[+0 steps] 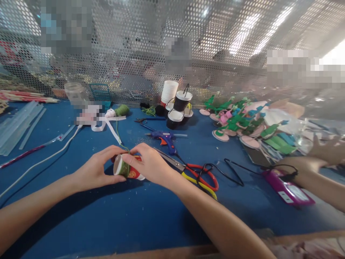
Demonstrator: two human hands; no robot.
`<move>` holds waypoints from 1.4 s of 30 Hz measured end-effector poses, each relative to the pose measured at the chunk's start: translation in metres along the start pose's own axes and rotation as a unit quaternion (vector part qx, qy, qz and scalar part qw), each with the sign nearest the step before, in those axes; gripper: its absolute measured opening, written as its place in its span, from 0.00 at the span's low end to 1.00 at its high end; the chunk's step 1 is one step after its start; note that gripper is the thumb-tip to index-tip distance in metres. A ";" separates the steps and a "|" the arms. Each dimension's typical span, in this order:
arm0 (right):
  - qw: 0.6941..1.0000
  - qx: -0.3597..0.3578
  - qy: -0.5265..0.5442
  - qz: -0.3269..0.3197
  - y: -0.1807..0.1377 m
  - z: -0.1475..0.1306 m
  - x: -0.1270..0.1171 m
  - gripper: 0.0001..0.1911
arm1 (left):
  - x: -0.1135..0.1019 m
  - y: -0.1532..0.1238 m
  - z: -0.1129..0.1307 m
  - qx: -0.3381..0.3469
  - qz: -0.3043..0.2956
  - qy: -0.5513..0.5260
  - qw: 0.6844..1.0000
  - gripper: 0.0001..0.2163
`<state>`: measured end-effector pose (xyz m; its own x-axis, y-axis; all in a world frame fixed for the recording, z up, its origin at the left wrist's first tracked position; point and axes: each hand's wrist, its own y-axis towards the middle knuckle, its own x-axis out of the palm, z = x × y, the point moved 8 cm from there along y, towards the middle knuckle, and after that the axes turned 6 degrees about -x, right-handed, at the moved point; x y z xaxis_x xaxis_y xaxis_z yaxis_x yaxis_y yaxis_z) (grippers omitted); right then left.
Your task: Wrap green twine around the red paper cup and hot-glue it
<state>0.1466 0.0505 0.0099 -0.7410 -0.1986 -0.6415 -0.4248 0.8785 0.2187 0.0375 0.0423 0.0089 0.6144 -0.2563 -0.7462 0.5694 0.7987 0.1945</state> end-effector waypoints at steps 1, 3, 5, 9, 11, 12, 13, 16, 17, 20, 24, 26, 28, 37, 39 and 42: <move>1.000 0.020 0.007 0.001 0.002 0.002 0.000 0.11 | 0.000 -0.001 0.002 0.016 0.005 0.013 1.000 0.24; 0.998 0.041 0.048 0.014 0.004 0.004 0.001 0.08 | 0.001 -0.002 0.005 0.036 0.006 0.024 0.999 0.25; 0.991 0.049 0.116 0.037 0.004 0.007 0.000 0.06 | 0.001 -0.004 0.007 0.045 0.005 0.027 0.999 0.24; 0.970 0.054 0.218 0.088 0.003 0.012 -0.003 0.07 | -0.001 -0.003 0.000 0.000 0.012 -0.009 1.000 0.23; 0.962 0.051 0.245 0.114 0.002 0.014 -0.008 0.08 | 0.001 -0.001 -0.010 -0.055 0.002 -0.072 0.996 0.22; 0.958 0.046 0.251 0.128 0.002 0.013 -0.011 0.09 | 0.003 -0.001 -0.014 -0.082 -0.011 -0.118 0.989 0.22; 0.956 0.038 0.253 0.141 0.001 0.012 -0.015 0.09 | 0.007 0.000 -0.019 -0.108 -0.028 -0.172 0.979 0.21; 0.954 0.011 0.239 0.178 0.000 0.008 -0.027 0.08 | 0.020 0.000 -0.027 -0.169 -0.080 -0.325 0.927 0.18; 0.954 0.005 0.230 0.191 -0.001 0.008 -0.031 0.08 | 0.024 0.000 -0.028 -0.185 -0.090 -0.356 0.912 0.18; 0.953 0.006 0.213 0.217 -0.001 0.011 -0.038 0.07 | 0.029 -0.001 -0.030 -0.209 -0.107 -0.397 0.887 0.17; 0.953 0.013 0.202 0.225 0.002 0.019 -0.038 0.07 | 0.034 -0.001 -0.026 -0.206 -0.128 -0.415 0.877 0.17; 0.956 0.015 0.190 0.222 0.003 0.021 -0.036 0.07 | 0.035 -0.002 -0.024 -0.195 -0.135 -0.416 0.878 0.18; 0.960 0.015 0.179 0.216 0.004 0.020 -0.035 0.07 | 0.036 -0.002 -0.021 -0.179 -0.139 -0.407 0.885 0.18; 0.968 0.019 0.159 0.195 0.005 0.011 -0.032 0.07 | 0.035 -0.005 -0.015 -0.122 -0.130 -0.325 0.929 0.18; 0.967 0.026 0.168 0.188 0.006 0.015 -0.029 0.07 | 0.032 -0.005 -0.013 -0.105 -0.114 -0.293 0.943 0.19; 0.967 0.030 0.185 0.172 0.008 0.019 -0.023 0.07 | 0.027 -0.005 -0.010 -0.075 -0.088 -0.239 0.964 0.20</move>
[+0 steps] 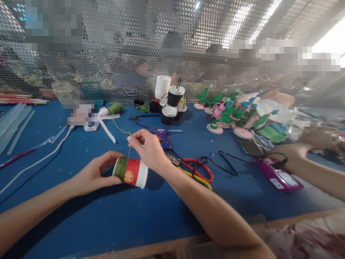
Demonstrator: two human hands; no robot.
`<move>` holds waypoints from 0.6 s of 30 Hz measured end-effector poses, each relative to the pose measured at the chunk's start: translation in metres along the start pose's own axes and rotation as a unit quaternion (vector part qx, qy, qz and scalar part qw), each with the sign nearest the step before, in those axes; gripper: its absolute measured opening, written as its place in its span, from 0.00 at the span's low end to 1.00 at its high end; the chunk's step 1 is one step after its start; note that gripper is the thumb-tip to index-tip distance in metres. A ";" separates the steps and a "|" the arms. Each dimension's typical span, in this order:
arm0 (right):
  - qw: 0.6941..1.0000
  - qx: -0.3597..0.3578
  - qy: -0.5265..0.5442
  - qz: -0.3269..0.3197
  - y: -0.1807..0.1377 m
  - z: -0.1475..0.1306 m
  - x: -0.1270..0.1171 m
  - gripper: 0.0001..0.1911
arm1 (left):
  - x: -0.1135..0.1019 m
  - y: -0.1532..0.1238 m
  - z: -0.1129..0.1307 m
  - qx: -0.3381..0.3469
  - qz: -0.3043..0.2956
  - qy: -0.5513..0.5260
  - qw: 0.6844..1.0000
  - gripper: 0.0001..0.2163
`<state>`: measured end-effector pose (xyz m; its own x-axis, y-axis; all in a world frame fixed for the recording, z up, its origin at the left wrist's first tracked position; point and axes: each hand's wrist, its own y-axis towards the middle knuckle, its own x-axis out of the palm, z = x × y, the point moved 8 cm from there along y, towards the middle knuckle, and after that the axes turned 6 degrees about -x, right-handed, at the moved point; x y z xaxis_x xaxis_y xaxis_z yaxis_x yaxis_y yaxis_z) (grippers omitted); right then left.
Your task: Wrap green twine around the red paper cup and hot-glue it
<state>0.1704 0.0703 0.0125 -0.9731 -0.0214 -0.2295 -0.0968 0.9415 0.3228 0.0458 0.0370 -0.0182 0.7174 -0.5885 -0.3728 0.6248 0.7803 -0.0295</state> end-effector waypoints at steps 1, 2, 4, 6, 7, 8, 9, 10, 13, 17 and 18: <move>1.000 0.002 0.003 -0.006 0.000 0.002 0.001 0.07 | -0.001 0.000 0.001 0.009 0.006 0.018 1.000 0.21; 1.000 0.005 0.005 -0.012 0.000 0.003 0.003 0.07 | -0.001 -0.001 0.002 0.017 0.010 0.034 0.999 0.22; 1.000 0.011 0.008 -0.022 0.000 0.005 0.005 0.07 | -0.003 -0.001 0.003 0.029 0.018 0.062 0.997 0.23; 0.999 0.016 0.008 -0.032 -0.001 0.006 0.007 0.08 | -0.003 -0.002 0.003 0.039 0.025 0.088 0.995 0.24; 0.999 0.017 0.006 -0.037 -0.002 0.007 0.007 0.08 | -0.004 -0.002 0.003 0.045 0.028 0.099 0.994 0.24; 0.999 0.019 0.005 -0.041 -0.002 0.008 0.008 0.08 | -0.004 -0.003 0.003 0.054 0.034 0.110 0.992 0.24; 0.999 0.019 0.003 -0.046 -0.002 0.008 0.009 0.08 | -0.005 -0.003 0.004 0.062 0.039 0.120 0.990 0.24; 0.998 0.019 0.002 -0.051 -0.002 0.009 0.009 0.08 | -0.005 -0.004 0.005 0.071 0.042 0.130 0.988 0.24; 0.998 0.018 -0.006 -0.067 -0.003 0.010 0.011 0.08 | -0.004 -0.005 0.009 0.102 0.043 0.156 0.981 0.24; 0.996 0.025 -0.025 -0.082 -0.004 0.012 0.013 0.07 | -0.003 -0.008 0.018 0.142 0.050 0.203 0.967 0.23; 0.996 0.027 -0.028 -0.085 -0.004 0.012 0.014 0.07 | -0.003 -0.009 0.020 0.152 0.056 0.215 0.963 0.23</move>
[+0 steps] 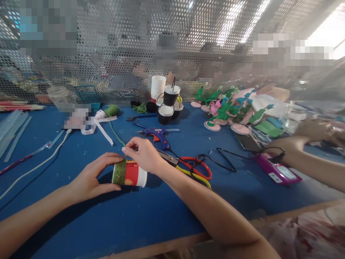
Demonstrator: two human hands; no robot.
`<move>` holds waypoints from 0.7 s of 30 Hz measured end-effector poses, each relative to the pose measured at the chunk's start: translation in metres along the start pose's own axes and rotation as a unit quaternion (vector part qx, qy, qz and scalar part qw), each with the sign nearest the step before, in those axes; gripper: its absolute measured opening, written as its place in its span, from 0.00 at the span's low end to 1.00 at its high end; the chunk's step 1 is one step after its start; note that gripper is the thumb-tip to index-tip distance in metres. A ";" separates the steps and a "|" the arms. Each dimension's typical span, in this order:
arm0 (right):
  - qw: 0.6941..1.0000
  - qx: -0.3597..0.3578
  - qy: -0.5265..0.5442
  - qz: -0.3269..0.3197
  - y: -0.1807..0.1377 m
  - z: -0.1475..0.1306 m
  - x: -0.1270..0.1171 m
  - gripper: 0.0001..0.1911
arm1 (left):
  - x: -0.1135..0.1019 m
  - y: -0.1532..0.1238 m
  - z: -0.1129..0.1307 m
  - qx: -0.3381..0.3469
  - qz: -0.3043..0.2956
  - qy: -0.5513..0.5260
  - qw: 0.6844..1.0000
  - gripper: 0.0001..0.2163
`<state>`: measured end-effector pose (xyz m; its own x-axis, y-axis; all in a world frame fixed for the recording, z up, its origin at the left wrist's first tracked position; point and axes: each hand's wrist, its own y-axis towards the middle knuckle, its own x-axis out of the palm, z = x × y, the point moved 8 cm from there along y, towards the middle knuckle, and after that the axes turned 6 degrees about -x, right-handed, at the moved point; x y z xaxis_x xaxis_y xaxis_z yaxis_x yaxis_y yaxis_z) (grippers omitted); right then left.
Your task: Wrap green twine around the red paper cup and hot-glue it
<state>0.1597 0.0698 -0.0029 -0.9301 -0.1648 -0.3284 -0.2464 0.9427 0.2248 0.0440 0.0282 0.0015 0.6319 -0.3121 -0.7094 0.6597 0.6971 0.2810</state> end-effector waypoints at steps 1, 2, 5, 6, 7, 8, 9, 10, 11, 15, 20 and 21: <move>1.000 0.003 -0.004 -0.002 0.000 0.000 0.001 0.07 | -0.001 0.000 0.001 0.008 0.005 0.011 1.000 0.23; 1.000 0.005 -0.009 -0.003 0.000 0.000 0.001 0.07 | -0.001 0.000 0.003 0.014 0.007 0.019 1.000 0.23; 1.000 0.007 -0.029 -0.005 -0.001 -0.001 0.001 0.07 | 0.000 0.000 0.002 0.018 0.004 0.032 0.999 0.22; 0.999 0.007 -0.036 -0.005 -0.001 -0.001 0.001 0.07 | 0.000 -0.001 0.002 0.019 0.003 0.034 0.999 0.22; 0.999 0.006 -0.041 -0.006 -0.001 -0.001 0.001 0.07 | 0.001 -0.001 0.002 0.019 0.002 0.036 0.999 0.22; 0.999 0.005 -0.046 -0.008 -0.001 -0.001 0.002 0.07 | 0.001 -0.001 0.002 0.020 0.002 0.038 0.999 0.22; 0.999 0.004 -0.049 -0.011 -0.001 -0.001 0.002 0.07 | 0.001 -0.001 0.002 0.022 0.002 0.039 0.999 0.22; 0.999 0.003 -0.052 -0.013 -0.001 -0.001 0.002 0.07 | 0.001 -0.001 0.002 0.024 0.001 0.040 0.999 0.22; 0.998 0.003 -0.054 -0.015 -0.001 -0.001 0.003 0.07 | 0.001 -0.001 0.002 0.024 0.000 0.041 0.999 0.22; 0.998 0.016 -0.053 -0.022 -0.002 0.001 0.005 0.07 | 0.005 -0.001 0.002 0.025 -0.021 0.053 0.998 0.25; 0.998 0.032 -0.043 -0.031 -0.001 0.004 0.010 0.06 | 0.009 -0.002 0.000 0.029 -0.041 0.063 0.997 0.24; 0.998 0.035 -0.041 -0.032 -0.001 0.005 0.010 0.06 | 0.009 -0.002 0.000 0.027 -0.040 0.060 0.997 0.23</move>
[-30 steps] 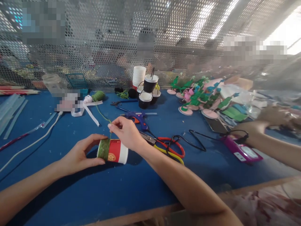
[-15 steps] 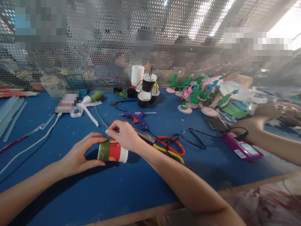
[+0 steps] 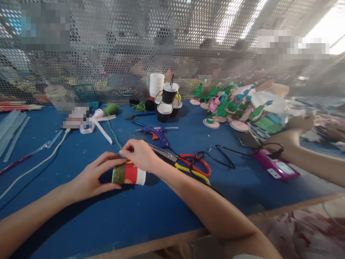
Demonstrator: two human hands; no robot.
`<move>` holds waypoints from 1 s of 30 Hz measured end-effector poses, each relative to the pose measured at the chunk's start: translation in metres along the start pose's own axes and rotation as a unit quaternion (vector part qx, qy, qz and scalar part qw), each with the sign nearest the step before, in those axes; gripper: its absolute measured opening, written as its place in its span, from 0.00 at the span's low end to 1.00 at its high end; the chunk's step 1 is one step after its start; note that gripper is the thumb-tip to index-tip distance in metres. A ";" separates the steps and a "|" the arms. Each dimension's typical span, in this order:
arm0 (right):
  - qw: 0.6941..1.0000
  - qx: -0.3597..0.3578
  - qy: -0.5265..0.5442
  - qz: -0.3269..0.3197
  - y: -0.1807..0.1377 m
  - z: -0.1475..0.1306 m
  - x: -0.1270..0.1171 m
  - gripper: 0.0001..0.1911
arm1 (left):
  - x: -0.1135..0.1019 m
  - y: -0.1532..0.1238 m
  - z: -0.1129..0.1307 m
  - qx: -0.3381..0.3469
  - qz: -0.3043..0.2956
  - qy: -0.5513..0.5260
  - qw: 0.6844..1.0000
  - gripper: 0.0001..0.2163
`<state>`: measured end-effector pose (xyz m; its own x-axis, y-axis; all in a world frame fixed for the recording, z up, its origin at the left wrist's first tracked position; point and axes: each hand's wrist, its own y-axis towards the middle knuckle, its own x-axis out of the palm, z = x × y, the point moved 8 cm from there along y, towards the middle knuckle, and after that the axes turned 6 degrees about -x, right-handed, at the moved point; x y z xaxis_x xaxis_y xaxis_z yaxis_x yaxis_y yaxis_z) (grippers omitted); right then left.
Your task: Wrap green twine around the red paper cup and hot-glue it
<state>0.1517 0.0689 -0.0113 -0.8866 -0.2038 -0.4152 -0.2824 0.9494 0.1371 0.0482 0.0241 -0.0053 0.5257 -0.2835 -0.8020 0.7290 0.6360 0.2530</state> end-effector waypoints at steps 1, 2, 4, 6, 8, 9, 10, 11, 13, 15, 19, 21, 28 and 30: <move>1.000 0.002 0.002 -0.001 0.001 0.002 0.001 0.06 | 0.000 0.000 -0.001 -0.002 0.001 -0.005 1.000 0.23; 1.000 0.003 0.003 0.000 0.002 0.003 0.001 0.06 | -0.001 0.001 -0.001 -0.006 0.004 -0.010 1.000 0.23; 1.000 -0.003 0.015 0.008 0.004 0.006 -0.001 0.08 | -0.003 0.003 -0.004 -0.023 0.014 -0.030 0.999 0.23; 0.998 -0.006 0.043 0.035 0.006 0.009 -0.007 0.13 | -0.007 0.005 -0.011 -0.066 0.026 -0.083 0.994 0.23; 0.994 -0.002 0.079 0.077 0.006 0.011 -0.017 0.18 | -0.008 0.007 -0.024 -0.137 0.033 -0.185 0.973 0.24; 0.991 0.001 0.092 0.094 0.005 0.012 -0.021 0.20 | -0.008 0.007 -0.031 -0.176 0.039 -0.248 0.952 0.25; 0.990 0.002 0.096 0.103 0.004 0.011 -0.024 0.21 | -0.006 0.006 -0.037 -0.216 0.034 -0.302 0.928 0.25; 0.990 -0.001 0.093 0.103 0.003 0.010 -0.025 0.22 | -0.003 0.005 -0.043 -0.251 0.033 -0.346 0.903 0.26; 0.994 -0.017 0.075 0.081 0.001 0.004 -0.023 0.21 | -0.002 0.003 -0.050 -0.295 0.046 -0.400 0.866 0.26; 0.996 -0.034 0.062 0.046 -0.002 -0.001 -0.018 0.19 | -0.001 0.001 -0.054 -0.314 0.061 -0.440 0.839 0.26; 0.998 -0.028 0.054 -0.021 -0.008 -0.005 -0.005 0.26 | 0.004 -0.001 -0.056 -0.340 0.072 -0.507 0.789 0.24; 0.999 -0.037 0.014 -0.021 -0.011 -0.008 -0.003 0.29 | 0.007 -0.003 -0.057 -0.352 0.069 -0.524 0.772 0.24; 0.991 -0.079 -0.095 0.045 -0.015 -0.011 0.001 0.27 | 0.004 -0.003 -0.055 -0.336 0.070 -0.464 0.817 0.23; 0.989 -0.100 -0.094 0.051 -0.015 -0.013 0.001 0.27 | 0.001 -0.004 -0.054 -0.327 0.074 -0.442 0.832 0.23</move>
<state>0.1500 0.0518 -0.0024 -0.8355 -0.0441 -0.5477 -0.2791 0.8927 0.3538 0.0221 0.0601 -0.0364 0.9164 -0.4003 -0.0030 0.3850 0.8834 -0.2670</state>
